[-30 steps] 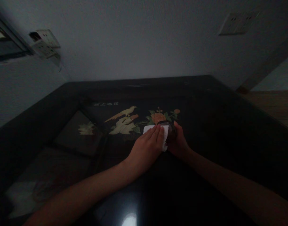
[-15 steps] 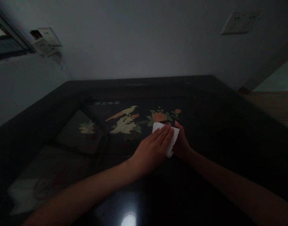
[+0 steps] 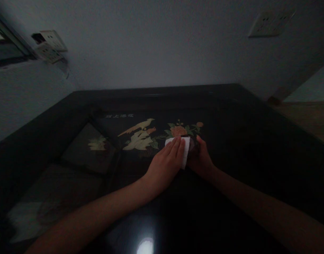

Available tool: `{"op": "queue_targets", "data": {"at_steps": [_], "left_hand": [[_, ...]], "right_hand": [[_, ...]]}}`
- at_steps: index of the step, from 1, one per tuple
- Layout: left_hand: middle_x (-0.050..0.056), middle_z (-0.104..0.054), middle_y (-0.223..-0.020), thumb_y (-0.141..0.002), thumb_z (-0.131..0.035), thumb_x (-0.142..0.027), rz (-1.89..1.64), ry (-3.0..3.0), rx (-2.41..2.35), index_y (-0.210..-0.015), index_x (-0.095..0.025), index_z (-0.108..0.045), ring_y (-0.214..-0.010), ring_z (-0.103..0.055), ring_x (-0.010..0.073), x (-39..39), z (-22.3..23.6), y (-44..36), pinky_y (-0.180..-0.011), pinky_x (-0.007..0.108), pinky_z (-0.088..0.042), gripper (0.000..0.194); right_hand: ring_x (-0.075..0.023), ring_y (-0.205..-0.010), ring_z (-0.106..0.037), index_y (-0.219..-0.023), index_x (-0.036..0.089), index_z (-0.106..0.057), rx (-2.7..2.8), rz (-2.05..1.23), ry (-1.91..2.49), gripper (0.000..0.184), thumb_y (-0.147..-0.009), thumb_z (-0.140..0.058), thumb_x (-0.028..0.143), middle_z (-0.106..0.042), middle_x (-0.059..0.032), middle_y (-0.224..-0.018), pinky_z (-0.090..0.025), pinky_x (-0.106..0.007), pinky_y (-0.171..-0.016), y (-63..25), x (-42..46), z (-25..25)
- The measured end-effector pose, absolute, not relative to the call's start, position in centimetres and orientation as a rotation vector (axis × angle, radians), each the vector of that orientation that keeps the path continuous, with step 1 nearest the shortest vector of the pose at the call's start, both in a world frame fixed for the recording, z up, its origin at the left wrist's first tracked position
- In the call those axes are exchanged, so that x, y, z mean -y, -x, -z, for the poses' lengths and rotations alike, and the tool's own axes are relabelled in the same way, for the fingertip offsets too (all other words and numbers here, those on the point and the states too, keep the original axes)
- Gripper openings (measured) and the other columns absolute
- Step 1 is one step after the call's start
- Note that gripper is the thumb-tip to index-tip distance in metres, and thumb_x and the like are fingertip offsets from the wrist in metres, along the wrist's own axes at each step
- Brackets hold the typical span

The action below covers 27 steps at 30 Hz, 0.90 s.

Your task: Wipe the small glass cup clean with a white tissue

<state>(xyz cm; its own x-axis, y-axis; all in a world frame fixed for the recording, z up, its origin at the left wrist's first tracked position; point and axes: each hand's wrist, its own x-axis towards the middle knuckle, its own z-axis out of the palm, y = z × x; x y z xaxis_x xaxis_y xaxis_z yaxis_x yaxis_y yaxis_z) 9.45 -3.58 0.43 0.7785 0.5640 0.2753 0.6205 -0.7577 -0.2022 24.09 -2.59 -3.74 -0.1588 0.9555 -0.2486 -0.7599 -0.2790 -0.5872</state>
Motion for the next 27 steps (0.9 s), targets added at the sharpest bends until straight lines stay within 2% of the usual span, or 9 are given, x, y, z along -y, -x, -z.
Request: {"op": "queue_targets", "data": {"at_steps": [7,12,16,27], "left_hand": [[0.024,-0.048,-0.136,-0.089,-0.038,-0.010,0.270,2.737,0.893,-0.133,0.004,-0.040,-0.127,-0.048,0.0265,4.6,-1.3,-9.3,-0.106,0.036,-0.042,0.046],[0.024,-0.048,-0.136,-0.088,-0.037,-0.010,0.284,2.807,0.823,-0.133,0.004,-0.040,-0.127,-0.048,0.0260,5.7,-1.9,-9.3,-0.105,0.037,-0.042,0.047],[0.024,-0.044,-0.140,-0.087,-0.038,-0.012,0.342,2.861,0.751,-0.135,0.004,-0.036,-0.132,-0.041,0.0268,5.9,-1.9,-9.4,-0.109,0.036,-0.038,0.051],[0.019,-0.021,-0.153,-0.080,-0.043,-0.008,0.335,2.991,0.766,-0.144,-0.001,-0.017,-0.142,-0.015,0.0245,2.7,-0.4,-9.0,-0.116,0.038,-0.023,0.069]], "right_hand": [[-0.0278,-0.102,-0.065,-0.080,0.020,-0.070,0.425,-1.752,0.709,0.040,-0.074,-0.055,0.057,-0.074,-0.0054,-0.078,-0.047,-0.041,-0.093,-24.4,2.8,3.7],[-0.0242,-0.090,-0.067,-0.072,0.021,-0.068,0.430,-1.768,0.694,0.037,-0.073,-0.056,0.056,-0.071,-0.0027,-0.069,-0.048,-0.037,-0.093,-24.4,2.7,3.3],[-0.0245,-0.088,-0.067,-0.074,0.021,-0.068,0.453,-1.776,0.685,0.039,-0.073,-0.055,0.058,-0.071,-0.0037,-0.071,-0.048,-0.037,-0.094,-24.4,2.7,3.3],[-0.0260,-0.104,-0.064,-0.084,0.021,-0.071,0.451,-1.758,0.699,0.039,-0.075,-0.056,0.056,-0.074,-0.0053,-0.086,-0.046,-0.038,-0.095,-24.4,2.8,3.7]]}}
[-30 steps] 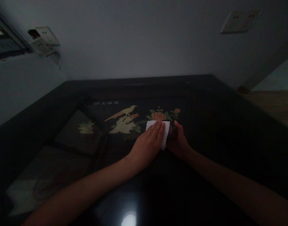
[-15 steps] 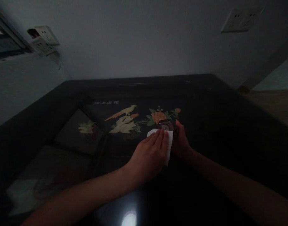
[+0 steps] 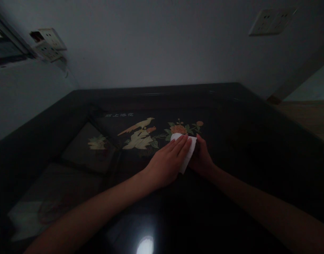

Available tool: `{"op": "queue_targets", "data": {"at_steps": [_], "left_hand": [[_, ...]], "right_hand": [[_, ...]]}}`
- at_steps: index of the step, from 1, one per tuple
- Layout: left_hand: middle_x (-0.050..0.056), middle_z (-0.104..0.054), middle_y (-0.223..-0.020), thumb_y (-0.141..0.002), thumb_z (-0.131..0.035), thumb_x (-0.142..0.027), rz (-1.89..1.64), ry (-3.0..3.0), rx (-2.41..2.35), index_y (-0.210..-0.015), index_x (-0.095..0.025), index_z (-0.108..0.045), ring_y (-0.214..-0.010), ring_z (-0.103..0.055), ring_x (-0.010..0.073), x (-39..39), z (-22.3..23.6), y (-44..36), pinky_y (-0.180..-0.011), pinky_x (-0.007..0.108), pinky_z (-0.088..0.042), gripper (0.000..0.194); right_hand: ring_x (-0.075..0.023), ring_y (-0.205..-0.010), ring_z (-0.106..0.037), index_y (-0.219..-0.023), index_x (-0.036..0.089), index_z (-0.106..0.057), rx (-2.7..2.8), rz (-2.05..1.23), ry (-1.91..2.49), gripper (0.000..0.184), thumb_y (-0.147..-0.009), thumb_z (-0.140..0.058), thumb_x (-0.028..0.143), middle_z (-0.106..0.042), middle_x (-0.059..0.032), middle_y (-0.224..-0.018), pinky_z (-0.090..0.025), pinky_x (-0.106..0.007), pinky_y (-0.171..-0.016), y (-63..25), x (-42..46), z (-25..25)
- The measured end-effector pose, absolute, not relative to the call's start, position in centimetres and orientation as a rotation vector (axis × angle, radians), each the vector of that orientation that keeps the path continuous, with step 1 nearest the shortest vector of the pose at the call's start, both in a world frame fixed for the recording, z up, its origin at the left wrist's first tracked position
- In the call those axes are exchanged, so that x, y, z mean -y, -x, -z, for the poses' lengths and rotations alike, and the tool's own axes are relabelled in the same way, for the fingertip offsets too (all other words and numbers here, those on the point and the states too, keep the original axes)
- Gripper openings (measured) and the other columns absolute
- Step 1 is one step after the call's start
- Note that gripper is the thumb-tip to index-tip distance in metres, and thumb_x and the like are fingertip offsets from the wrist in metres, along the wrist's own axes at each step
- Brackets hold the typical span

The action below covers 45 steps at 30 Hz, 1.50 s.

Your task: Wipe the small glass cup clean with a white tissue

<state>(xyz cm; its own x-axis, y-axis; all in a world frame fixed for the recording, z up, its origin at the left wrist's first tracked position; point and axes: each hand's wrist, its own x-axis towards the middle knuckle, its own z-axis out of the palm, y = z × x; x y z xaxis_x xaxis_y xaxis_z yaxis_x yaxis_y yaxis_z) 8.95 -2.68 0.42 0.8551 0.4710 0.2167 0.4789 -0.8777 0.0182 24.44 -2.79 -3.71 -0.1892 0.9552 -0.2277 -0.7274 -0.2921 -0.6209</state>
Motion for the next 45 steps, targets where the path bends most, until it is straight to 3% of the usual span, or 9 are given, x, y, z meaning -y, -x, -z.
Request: {"op": "queue_targets", "data": {"at_steps": [5,11,20,30,34,45], "left_hand": [[0.021,-0.020,-0.153,-0.078,-0.042,-0.006,0.276,2.980,0.853,-0.143,-0.001,-0.018,-0.142,-0.014,0.0246,2.2,-0.4,-8.8,-0.116,0.038,-0.024,0.069],[0.024,-0.031,-0.147,-0.084,-0.041,-0.009,0.146,2.911,0.929,-0.140,0.003,-0.026,-0.137,-0.031,0.0262,3.3,-1.5,-8.7,-0.114,0.037,-0.029,0.060],[0.024,-0.044,-0.140,-0.089,-0.036,-0.010,0.059,2.891,0.857,-0.137,0.003,-0.035,-0.131,-0.042,0.0265,6.0,-3.1,-8.8,-0.108,0.037,-0.039,0.049],[0.020,-0.024,-0.151,-0.088,-0.039,-0.011,0.291,2.933,0.783,-0.142,0.001,-0.024,-0.141,-0.016,0.0259,4.2,-1.7,-9.2,-0.116,0.039,-0.026,0.057],[0.022,-0.022,-0.151,-0.087,-0.038,-0.009,0.307,2.936,0.840,-0.142,0.000,-0.022,-0.142,-0.014,0.0255,3.4,-1.1,-9.2,-0.115,0.040,-0.026,0.058],[0.026,-0.043,-0.139,-0.088,-0.036,-0.006,0.211,2.776,0.973,-0.134,0.005,-0.037,-0.130,-0.042,0.0274,4.5,-1.7,-9.0,-0.108,0.039,-0.039,0.048]], "right_hand": [[-0.0263,-0.104,-0.063,-0.083,0.022,-0.071,0.389,-1.743,0.716,0.038,-0.077,-0.053,0.055,-0.075,-0.0033,-0.085,-0.047,-0.040,-0.092,-24.4,2.6,3.9],[-0.0257,-0.102,-0.064,-0.079,0.022,-0.070,0.408,-1.727,0.709,0.038,-0.076,-0.053,0.055,-0.074,-0.0033,-0.080,-0.047,-0.040,-0.092,-24.4,2.6,3.8],[-0.0230,-0.091,-0.066,-0.077,0.021,-0.068,0.418,-1.793,0.744,0.040,-0.075,-0.053,0.058,-0.072,-0.0029,-0.075,-0.047,-0.036,-0.092,-24.6,2.9,3.5],[-0.0261,-0.105,-0.063,-0.082,0.022,-0.071,0.461,-1.715,0.763,0.036,-0.073,-0.058,0.054,-0.074,-0.0039,-0.084,-0.045,-0.038,-0.096,-24.1,3.1,3.8],[-0.0261,-0.107,-0.062,-0.082,0.022,-0.072,0.425,-1.709,0.742,0.033,-0.073,-0.059,0.051,-0.075,-0.0030,-0.086,-0.046,-0.038,-0.095,-23.9,3.0,3.6],[-0.0267,-0.102,-0.064,-0.082,0.022,-0.070,0.449,-1.741,0.708,0.040,-0.077,-0.051,0.057,-0.074,-0.0044,-0.083,-0.048,-0.040,-0.091,-24.1,2.9,3.5]]}}
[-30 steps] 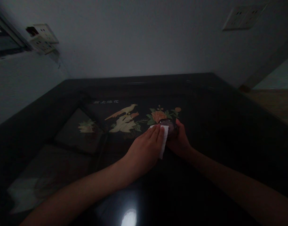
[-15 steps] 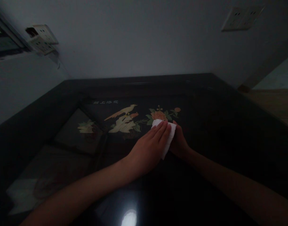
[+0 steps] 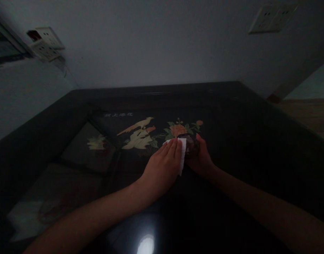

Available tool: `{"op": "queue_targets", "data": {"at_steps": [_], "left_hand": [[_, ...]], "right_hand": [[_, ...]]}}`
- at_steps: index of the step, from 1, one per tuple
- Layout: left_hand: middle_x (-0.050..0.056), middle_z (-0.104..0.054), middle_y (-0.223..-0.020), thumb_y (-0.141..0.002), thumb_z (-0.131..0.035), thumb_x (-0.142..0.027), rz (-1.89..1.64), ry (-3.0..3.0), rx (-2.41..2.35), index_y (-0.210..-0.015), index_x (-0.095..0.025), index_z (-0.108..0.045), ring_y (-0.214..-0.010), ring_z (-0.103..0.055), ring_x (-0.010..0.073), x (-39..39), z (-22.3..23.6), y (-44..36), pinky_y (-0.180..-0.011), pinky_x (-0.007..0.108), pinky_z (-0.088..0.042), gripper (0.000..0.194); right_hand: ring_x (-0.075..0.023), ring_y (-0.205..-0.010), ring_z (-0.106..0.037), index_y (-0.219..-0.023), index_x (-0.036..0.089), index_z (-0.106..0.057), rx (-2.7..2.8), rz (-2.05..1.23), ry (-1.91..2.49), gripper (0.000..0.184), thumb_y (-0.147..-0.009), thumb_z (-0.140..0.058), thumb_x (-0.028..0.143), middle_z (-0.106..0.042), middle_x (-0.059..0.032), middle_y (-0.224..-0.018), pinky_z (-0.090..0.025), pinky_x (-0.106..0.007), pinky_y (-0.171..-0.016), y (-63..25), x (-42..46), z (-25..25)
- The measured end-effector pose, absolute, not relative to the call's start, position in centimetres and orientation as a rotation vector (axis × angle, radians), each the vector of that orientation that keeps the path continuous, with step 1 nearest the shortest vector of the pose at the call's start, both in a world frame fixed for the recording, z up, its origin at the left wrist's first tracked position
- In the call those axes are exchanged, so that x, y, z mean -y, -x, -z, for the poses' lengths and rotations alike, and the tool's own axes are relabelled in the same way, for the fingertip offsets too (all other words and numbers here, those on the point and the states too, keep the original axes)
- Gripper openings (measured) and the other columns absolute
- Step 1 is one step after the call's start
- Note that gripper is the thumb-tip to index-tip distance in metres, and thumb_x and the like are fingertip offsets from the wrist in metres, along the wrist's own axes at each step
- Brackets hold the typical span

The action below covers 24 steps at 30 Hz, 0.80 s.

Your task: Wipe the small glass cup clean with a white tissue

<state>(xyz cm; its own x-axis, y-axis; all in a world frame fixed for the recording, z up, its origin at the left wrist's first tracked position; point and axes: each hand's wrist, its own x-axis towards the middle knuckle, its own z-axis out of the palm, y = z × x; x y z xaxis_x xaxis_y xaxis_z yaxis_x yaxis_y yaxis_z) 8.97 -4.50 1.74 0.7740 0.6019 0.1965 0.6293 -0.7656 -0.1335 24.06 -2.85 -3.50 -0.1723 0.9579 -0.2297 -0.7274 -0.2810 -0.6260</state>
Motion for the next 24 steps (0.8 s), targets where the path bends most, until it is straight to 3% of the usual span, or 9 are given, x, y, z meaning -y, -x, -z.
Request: {"op": "queue_targets", "data": {"at_steps": [9,15,20,24], "left_hand": [[0.025,-0.055,-0.128,-0.088,-0.036,-0.007,0.242,2.713,0.874,-0.128,0.004,-0.047,-0.118,-0.056,0.0267,6.9,-2.1,-9.1,-0.100,0.036,-0.048,0.043],[0.024,-0.047,-0.137,-0.091,-0.034,-0.010,0.309,2.777,0.792,-0.133,0.004,-0.040,-0.128,-0.046,0.0269,6.6,-2.1,-9.5,-0.107,0.037,-0.041,0.045],[0.022,-0.034,-0.146,-0.091,-0.035,-0.009,0.406,2.819,0.769,-0.139,0.003,-0.031,-0.138,-0.029,0.0255,5.3,-1.3,-9.6,-0.113,0.038,-0.032,0.050],[0.020,-0.025,-0.151,-0.090,-0.036,-0.009,0.358,2.839,0.816,-0.142,0.001,-0.023,-0.141,-0.019,0.0256,4.1,-0.8,-9.4,-0.115,0.039,-0.028,0.055]], "right_hand": [[-0.0217,-0.086,-0.066,-0.078,0.022,-0.067,0.446,-1.746,0.733,0.037,-0.077,-0.053,0.057,-0.071,-0.0017,-0.074,-0.047,-0.035,-0.090,-24.2,2.7,3.1],[-0.0243,-0.088,-0.066,-0.076,0.021,-0.067,0.460,-1.743,0.790,0.038,-0.071,-0.058,0.057,-0.070,-0.0035,-0.073,-0.048,-0.036,-0.091,-24.2,2.8,3.3],[-0.0274,-0.100,-0.064,-0.073,0.021,-0.067,0.482,-1.774,0.776,0.038,-0.068,-0.061,0.059,-0.072,-0.0050,-0.075,-0.045,-0.039,-0.095,-24.2,2.9,3.9],[-0.0260,-0.110,-0.060,-0.083,0.023,-0.069,0.468,-1.704,0.760,0.033,-0.071,-0.061,0.053,-0.074,-0.0028,-0.086,-0.044,-0.038,-0.097,-24.1,3.0,3.8]]}}
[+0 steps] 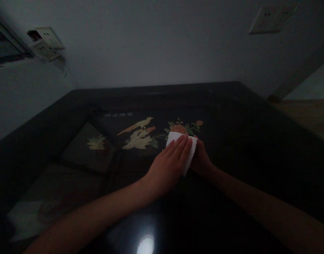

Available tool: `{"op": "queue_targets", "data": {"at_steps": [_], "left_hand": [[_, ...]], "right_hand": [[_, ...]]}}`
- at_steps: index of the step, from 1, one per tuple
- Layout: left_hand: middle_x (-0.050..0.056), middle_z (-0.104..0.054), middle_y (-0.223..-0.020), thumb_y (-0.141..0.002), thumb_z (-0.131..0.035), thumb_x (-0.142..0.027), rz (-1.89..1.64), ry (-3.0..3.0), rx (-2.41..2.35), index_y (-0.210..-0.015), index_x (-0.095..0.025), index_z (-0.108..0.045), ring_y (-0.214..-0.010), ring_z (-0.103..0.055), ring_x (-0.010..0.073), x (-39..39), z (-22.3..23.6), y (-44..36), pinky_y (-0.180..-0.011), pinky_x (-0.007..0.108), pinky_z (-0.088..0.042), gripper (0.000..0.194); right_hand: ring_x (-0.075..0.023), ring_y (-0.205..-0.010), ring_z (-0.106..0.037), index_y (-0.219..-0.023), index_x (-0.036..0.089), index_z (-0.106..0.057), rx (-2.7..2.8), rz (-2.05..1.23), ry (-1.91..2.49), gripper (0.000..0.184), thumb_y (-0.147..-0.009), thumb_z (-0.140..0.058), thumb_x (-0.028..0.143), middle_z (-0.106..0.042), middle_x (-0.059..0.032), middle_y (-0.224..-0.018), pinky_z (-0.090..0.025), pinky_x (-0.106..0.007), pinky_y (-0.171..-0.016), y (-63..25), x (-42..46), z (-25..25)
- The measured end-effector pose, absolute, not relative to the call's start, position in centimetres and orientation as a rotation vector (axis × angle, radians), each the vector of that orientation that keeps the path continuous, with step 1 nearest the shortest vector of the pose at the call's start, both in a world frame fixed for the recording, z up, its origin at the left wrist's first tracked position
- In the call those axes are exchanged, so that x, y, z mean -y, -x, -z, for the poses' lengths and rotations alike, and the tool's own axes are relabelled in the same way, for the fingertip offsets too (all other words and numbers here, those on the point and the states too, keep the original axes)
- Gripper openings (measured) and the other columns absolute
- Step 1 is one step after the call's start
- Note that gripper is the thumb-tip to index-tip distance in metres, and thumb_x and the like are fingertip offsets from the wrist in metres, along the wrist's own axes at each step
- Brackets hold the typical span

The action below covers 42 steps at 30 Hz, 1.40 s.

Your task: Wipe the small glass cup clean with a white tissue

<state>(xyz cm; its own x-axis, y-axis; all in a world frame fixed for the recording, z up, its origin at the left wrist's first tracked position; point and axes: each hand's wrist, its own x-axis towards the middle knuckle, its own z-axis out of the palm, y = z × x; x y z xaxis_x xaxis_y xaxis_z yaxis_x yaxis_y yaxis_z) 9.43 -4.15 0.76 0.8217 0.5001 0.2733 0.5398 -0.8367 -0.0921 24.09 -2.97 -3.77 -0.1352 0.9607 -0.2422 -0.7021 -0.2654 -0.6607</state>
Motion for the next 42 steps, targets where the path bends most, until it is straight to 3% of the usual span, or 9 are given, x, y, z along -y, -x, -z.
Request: {"op": "queue_targets", "data": {"at_steps": [6,12,18,22,30,37,42], "left_hand": [[0.020,-0.027,-0.151,-0.090,-0.033,-0.006,0.317,2.864,0.866,-0.143,-0.001,-0.021,-0.141,-0.018,0.0256,3.2,-0.5,-9.0,-0.114,0.040,-0.028,0.055],[0.024,-0.035,-0.145,-0.087,-0.036,-0.003,0.419,2.955,0.884,-0.141,-0.002,-0.023,-0.137,-0.033,0.0272,3.8,-0.8,-9.0,-0.109,0.038,-0.038,0.056],[0.022,-0.030,-0.149,-0.087,-0.035,-0.004,0.478,3.014,0.780,-0.142,-0.003,-0.021,-0.142,-0.019,0.0249,3.4,-0.8,-9.2,-0.114,0.041,-0.030,0.056],[0.022,-0.026,-0.151,-0.081,-0.047,-0.011,0.514,3.112,0.718,-0.142,-0.001,-0.021,-0.143,-0.013,0.0253,2.8,-0.9,-9.0,-0.117,0.041,-0.023,0.066],[0.021,-0.024,-0.152,-0.083,-0.043,-0.012,0.510,3.113,0.808,-0.142,-0.004,-0.022,-0.143,-0.013,0.0238,2.2,-0.7,-8.8,-0.115,0.040,-0.026,0.064],[0.024,-0.035,-0.146,-0.083,-0.043,-0.009,0.427,2.990,0.920,-0.138,0.002,-0.030,-0.138,-0.029,0.0259,2.8,-0.8,-8.9,-0.112,0.037,-0.034,0.058],[0.022,-0.033,-0.147,-0.082,-0.041,-0.006,0.513,3.021,0.838,-0.138,0.002,-0.030,-0.140,-0.024,0.0248,2.8,-0.7,-9.0,-0.114,0.038,-0.030,0.058]], "right_hand": [[-0.0248,-0.108,-0.061,-0.085,0.022,-0.070,0.417,-1.714,0.723,0.033,-0.077,-0.055,0.051,-0.074,-0.0028,-0.088,-0.046,-0.037,-0.094,-24.0,3.0,3.5],[-0.0269,-0.100,-0.065,-0.077,0.022,-0.071,0.394,-1.724,0.749,0.037,-0.076,-0.055,0.056,-0.074,-0.0029,-0.076,-0.048,-0.039,-0.091,-24.2,2.9,3.7],[-0.0253,-0.104,-0.064,-0.082,0.022,-0.072,0.352,-1.713,0.786,0.035,-0.076,-0.055,0.052,-0.075,-0.0024,-0.082,-0.047,-0.036,-0.093,-24.1,3.0,3.5],[-0.0250,-0.110,-0.061,-0.090,0.022,-0.071,0.407,-1.695,0.735,0.038,-0.076,-0.054,0.053,-0.074,-0.0032,-0.092,-0.044,-0.036,-0.097,-24.0,3.0,3.8],[-0.0254,-0.107,-0.062,-0.090,0.025,-0.070,0.457,-1.676,0.724,0.033,-0.076,-0.058,0.053,-0.074,-0.0011,-0.091,-0.047,-0.038,-0.093,-24.1,2.8,4.1],[-0.0246,-0.099,-0.065,-0.082,0.023,-0.071,0.383,-1.695,0.710,0.035,-0.074,-0.058,0.055,-0.074,-0.0015,-0.081,-0.048,-0.036,-0.091,-24.0,2.7,3.9],[-0.0242,-0.098,-0.065,-0.083,0.023,-0.071,0.376,-1.684,0.737,0.031,-0.074,-0.060,0.050,-0.074,-0.0015,-0.084,-0.049,-0.035,-0.089,-24.0,2.8,3.8]]}}
